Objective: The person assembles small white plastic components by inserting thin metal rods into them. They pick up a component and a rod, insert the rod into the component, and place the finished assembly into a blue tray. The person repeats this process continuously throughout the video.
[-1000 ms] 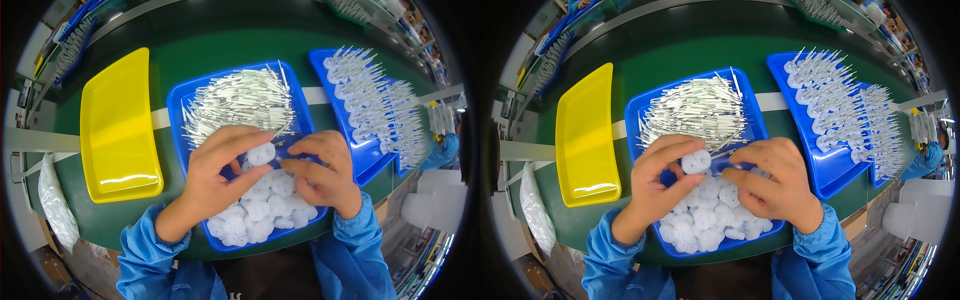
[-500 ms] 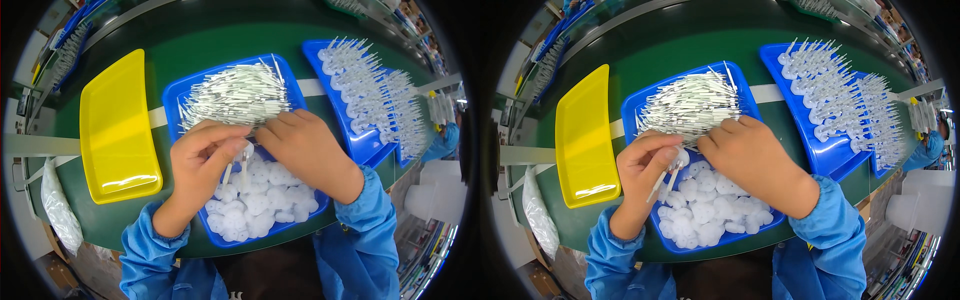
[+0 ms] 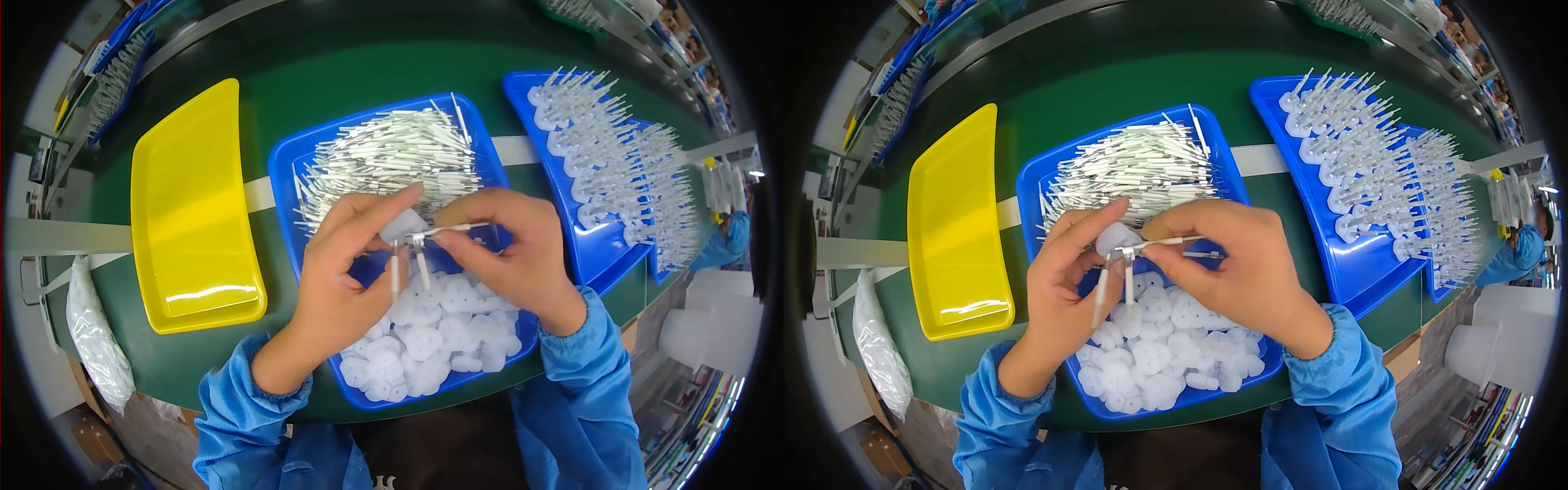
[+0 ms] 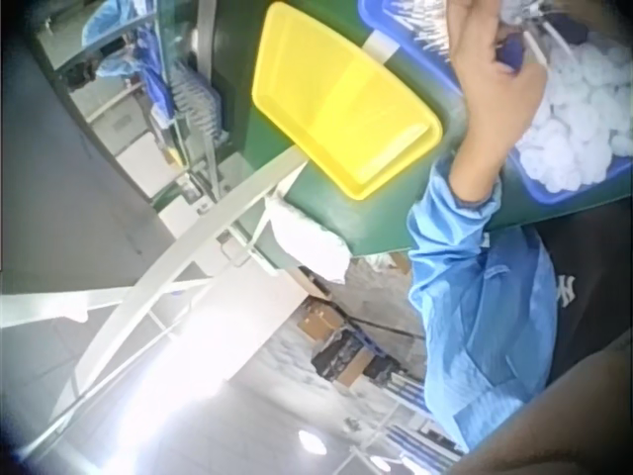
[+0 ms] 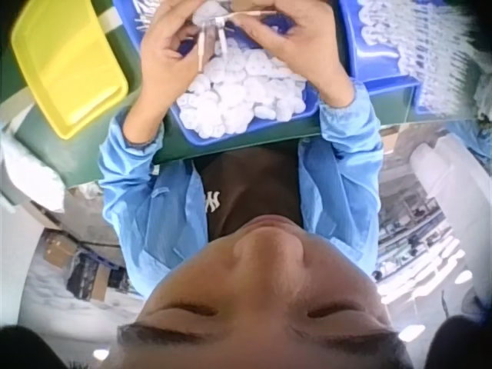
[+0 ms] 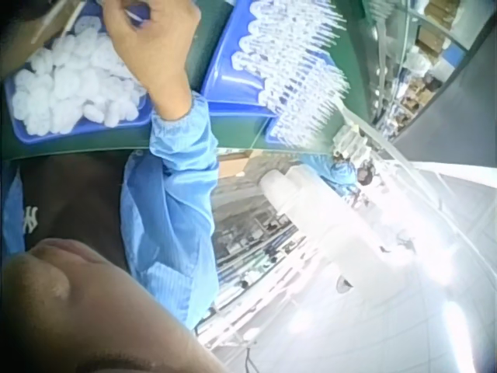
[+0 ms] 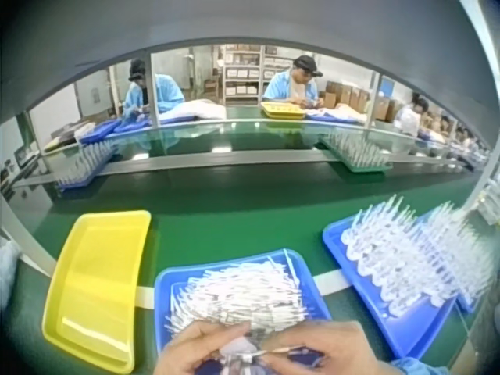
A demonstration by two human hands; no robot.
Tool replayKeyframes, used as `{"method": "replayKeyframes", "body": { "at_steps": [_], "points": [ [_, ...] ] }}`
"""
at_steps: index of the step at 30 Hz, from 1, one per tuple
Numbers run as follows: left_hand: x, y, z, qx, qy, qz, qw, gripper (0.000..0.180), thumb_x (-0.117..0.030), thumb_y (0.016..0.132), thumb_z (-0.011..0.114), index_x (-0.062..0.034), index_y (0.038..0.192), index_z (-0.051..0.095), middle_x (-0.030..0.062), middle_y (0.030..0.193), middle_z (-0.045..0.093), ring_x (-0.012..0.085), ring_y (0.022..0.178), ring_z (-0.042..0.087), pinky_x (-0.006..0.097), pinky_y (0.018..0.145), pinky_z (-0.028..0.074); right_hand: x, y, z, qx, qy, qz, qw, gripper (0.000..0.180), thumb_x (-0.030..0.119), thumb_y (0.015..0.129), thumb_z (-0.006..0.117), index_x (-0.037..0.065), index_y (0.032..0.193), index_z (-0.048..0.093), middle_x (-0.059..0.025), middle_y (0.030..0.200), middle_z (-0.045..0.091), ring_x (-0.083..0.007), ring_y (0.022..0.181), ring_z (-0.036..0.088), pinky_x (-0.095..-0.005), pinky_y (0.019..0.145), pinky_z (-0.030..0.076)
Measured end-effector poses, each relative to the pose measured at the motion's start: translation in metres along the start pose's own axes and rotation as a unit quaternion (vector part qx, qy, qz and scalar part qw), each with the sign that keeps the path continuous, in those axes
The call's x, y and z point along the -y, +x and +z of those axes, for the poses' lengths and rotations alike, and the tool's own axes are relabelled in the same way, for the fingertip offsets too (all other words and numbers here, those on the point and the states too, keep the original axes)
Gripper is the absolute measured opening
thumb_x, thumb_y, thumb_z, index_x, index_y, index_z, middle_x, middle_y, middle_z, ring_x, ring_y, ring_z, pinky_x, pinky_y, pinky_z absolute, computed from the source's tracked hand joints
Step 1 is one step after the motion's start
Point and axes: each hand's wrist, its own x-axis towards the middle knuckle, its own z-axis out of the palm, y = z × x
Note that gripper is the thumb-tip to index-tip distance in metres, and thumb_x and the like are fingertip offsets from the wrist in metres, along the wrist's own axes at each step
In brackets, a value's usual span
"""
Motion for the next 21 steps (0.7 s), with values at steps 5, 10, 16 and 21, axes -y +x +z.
{"method": "replayKeyframes", "body": {
  "at_steps": [5,10,16,21],
  "points": [
    [-0.001,0.001,0.002,-0.035,0.011,0.006,0.999,0.065,0.018,0.086,0.068,-0.006,0.147,0.07,0.0108,0.119,0.067,0.0172,0.105,0.069,0.027,0.089,0.062,-0.005,-0.008,0.004,-0.016,-0.148,-0.08,0.986,0.026,0.0,0.083,0.088,0.006,0.108,0.081,-0.0094,0.088,0.079,-0.0201,0.067,0.075,-0.0311,0.059,0.057],
    [-0.002,0.0,0.004,-0.066,-0.027,-0.009,0.997,0.059,0.018,0.089,0.066,-0.0036,0.143,0.072,0.0123,0.124,0.066,0.0159,0.107,0.07,0.026,0.086,0.064,-0.002,-0.01,0.001,-0.017,-0.159,-0.075,0.984,0.025,0.003,0.084,0.088,0.006,0.107,0.081,-0.0079,0.08,0.077,-0.0193,0.061,0.071,-0.0309,0.054,0.054],
    [-0.004,0.002,0.003,-0.069,0.023,0.023,0.997,0.055,0.018,0.091,0.068,-0.0033,0.141,0.074,0.0128,0.126,0.066,0.0161,0.105,0.071,0.026,0.084,0.065,0.003,-0.012,0.001,-0.002,-0.138,-0.021,0.99,0.022,0.005,0.086,0.087,0.004,0.107,0.082,-0.0091,0.076,0.075,-0.0192,0.059,0.069,-0.0312,0.053,0.052],
    [-0.003,0.002,0.004,-0.072,0.082,0.05,0.993,0.051,0.016,0.091,0.07,-0.0046,0.137,0.077,0.0122,0.122,0.069,0.0169,0.103,0.072,0.027,0.082,0.065,0.018,-0.016,0.012,-0.006,-0.059,0.104,0.993,0.018,0.007,0.09,0.086,0.003,0.107,0.082,-0.0097,0.076,0.074,-0.0199,0.06,0.07,-0.0315,0.055,0.052]
  ]
}}
